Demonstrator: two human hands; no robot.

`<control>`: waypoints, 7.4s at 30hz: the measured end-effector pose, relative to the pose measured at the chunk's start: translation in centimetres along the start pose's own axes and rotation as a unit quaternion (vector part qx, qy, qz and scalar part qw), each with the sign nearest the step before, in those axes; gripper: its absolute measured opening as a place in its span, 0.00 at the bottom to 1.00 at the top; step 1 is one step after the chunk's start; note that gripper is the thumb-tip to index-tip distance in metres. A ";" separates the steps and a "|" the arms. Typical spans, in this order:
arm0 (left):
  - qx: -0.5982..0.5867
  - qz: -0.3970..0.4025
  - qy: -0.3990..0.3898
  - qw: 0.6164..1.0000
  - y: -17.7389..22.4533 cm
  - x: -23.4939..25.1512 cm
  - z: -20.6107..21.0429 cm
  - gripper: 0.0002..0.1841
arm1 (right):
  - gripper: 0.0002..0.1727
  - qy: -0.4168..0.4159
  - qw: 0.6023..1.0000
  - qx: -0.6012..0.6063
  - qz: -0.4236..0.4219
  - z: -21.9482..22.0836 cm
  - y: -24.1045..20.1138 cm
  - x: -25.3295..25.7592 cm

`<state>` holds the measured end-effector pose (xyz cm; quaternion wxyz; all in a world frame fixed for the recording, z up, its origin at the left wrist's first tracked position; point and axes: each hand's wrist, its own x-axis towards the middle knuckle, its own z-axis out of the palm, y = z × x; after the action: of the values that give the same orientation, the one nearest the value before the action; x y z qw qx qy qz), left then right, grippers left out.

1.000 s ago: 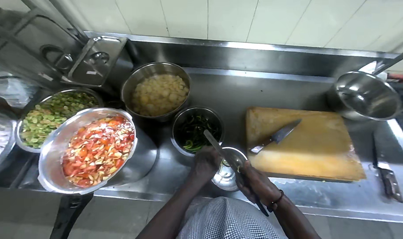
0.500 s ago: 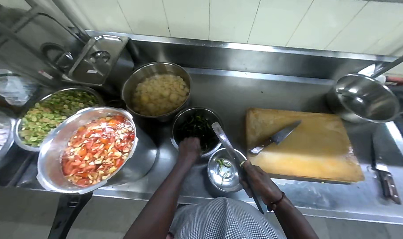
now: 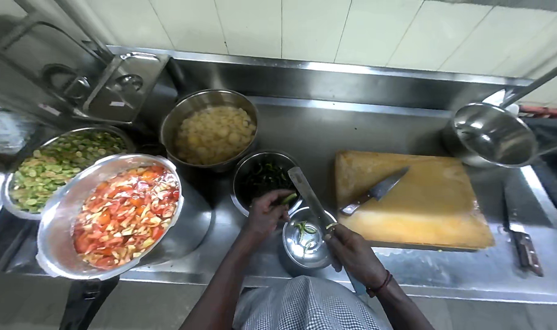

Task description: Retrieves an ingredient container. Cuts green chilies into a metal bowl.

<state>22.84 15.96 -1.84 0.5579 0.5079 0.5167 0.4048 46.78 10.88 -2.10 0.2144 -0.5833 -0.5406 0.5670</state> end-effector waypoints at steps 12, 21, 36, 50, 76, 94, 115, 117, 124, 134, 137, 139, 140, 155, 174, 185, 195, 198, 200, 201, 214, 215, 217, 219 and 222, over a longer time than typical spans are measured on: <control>-0.116 -0.044 0.002 0.992 -0.1 -1.3 1.1 0.06 | 0.16 0.044 0.984 -0.162 -0.058 0.2 0.5 -0.7; -0.146 -0.058 0.023 0.987 0.1 -0.7 1.5 0.05 | 0.16 0.072 0.958 -0.263 -0.085 0.6 -0.4 -1.1; -0.241 -0.134 -0.039 0.960 -0.5 -1.1 2.5 0.04 | 0.18 0.013 0.958 -0.282 -0.041 1.0 -1.9 -0.8; -0.280 -0.157 -0.030 0.947 -0.6 -1.6 2.9 0.08 | 0.16 0.008 0.962 -0.273 -0.021 0.8 -2.1 -1.0; -0.290 -0.168 0.016 0.942 -1.5 -2.2 4.0 0.05 | 0.16 0.003 0.939 -0.342 -0.011 1.4 -2.7 -0.3; -0.329 -0.163 0.027 0.930 -2.3 -2.3 4.5 0.06 | 0.15 0.036 0.958 -0.284 -0.021 1.9 -2.2 0.3; -0.196 -0.040 -0.172 0.965 -2.9 -0.7 3.1 0.24 | 0.15 -0.350 0.840 0.399 0.109 -2.6 0.6 1.9; -0.186 0.001 -0.218 0.958 -2.9 -0.1 3.2 0.23 | 0.16 -0.393 0.807 0.429 0.100 -2.3 0.9 2.1; -0.258 0.001 -0.256 0.932 -3.9 0.4 3.5 0.12 | 0.15 -0.417 0.763 0.482 0.105 -1.9 1.7 2.4; -0.176 -0.032 -0.046 0.983 -3.4 0.7 4.1 0.06 | 0.14 -0.451 0.702 0.546 0.081 -2.3 1.7 1.1; -0.193 -0.082 0.013 0.978 -3.2 0.8 3.7 0.07 | 0.17 -0.358 0.796 0.486 0.047 -3.3 0.7 -0.1; -0.197 -0.086 0.005 0.977 -3.0 0.2 3.7 0.07 | 0.17 -0.179 0.900 0.396 0.039 -3.1 0.0 -0.7; -0.187 -0.086 -0.010 0.979 -2.7 -0.3 3.6 0.08 | 0.16 -0.090 0.937 0.335 0.040 -2.7 -0.2 -0.7; -0.075 -0.082 -0.112 0.988 -1.5 -2.3 4.3 0.06 | 0.20 0.020 0.990 0.121 0.070 2.0 -0.5 2.0; 0.464 -0.005 -0.053 0.884 -2.4 2.7 -0.6 0.12 | 0.38 -0.173 0.929 0.270 0.186 -0.1 2.3 2.2; 0.479 -0.082 0.003 0.874 -3.4 6.3 -4.9 0.14 | 0.31 -0.044 0.963 0.237 0.121 -0.6 2.3 2.2; -0.009 -0.074 -0.016 0.997 -1.2 -0.8 2.7 0.07 | 0.16 0.071 0.989 0.128 -0.007 0.8 -0.3 2.3; -0.049 -0.097 -0.022 0.994 -1.4 -1.4 3.7 0.08 | 0.13 0.088 0.989 0.116 -0.011 0.9 -1.2 2.3; -0.032 -0.094 -0.051 0.994 -1.1 -1.6 3.3 0.10 | 0.13 0.099 0.991 0.092 -0.009 0.9 -1.3 2.3; -0.005 -0.088 -0.076 0.993 -0.9 -1.6 3.0 0.14 | 0.13 0.102 0.992 0.067 -0.010 0.8 -1.3 2.2; -0.246 -0.170 0.002 0.954 -0.4 -1.2 2.4 0.13 | 0.16 0.089 0.986 -0.116 -0.080 0.6 -0.5 1.2; -0.283 -0.178 0.014 0.943 -0.4 -1.1 2.4 0.13 | 0.17 0.089 0.982 -0.142 -0.084 0.8 0.0 1.1; -0.338 -0.189 0.037 0.921 -0.1 -1.1 2.5 0.13 | 0.17 0.085 0.978 -0.176 -0.078 1.3 0.6 0.8; -0.370 -0.199 0.056 0.906 0.1 -1.0 2.8 0.11 | 0.19 0.073 0.978 -0.188 -0.053 1.6 0.6 0.6; -0.390 -0.200 0.069 0.896 -0.1 -1.0 3.0 0.10 | 0.19 0.077 0.972 -0.215 -0.059 1.9 0.3 0.5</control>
<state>25.70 14.57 -1.89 0.7435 0.1064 0.4454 0.4872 45.11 10.54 -3.06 0.1581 -0.6247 -0.6652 0.3771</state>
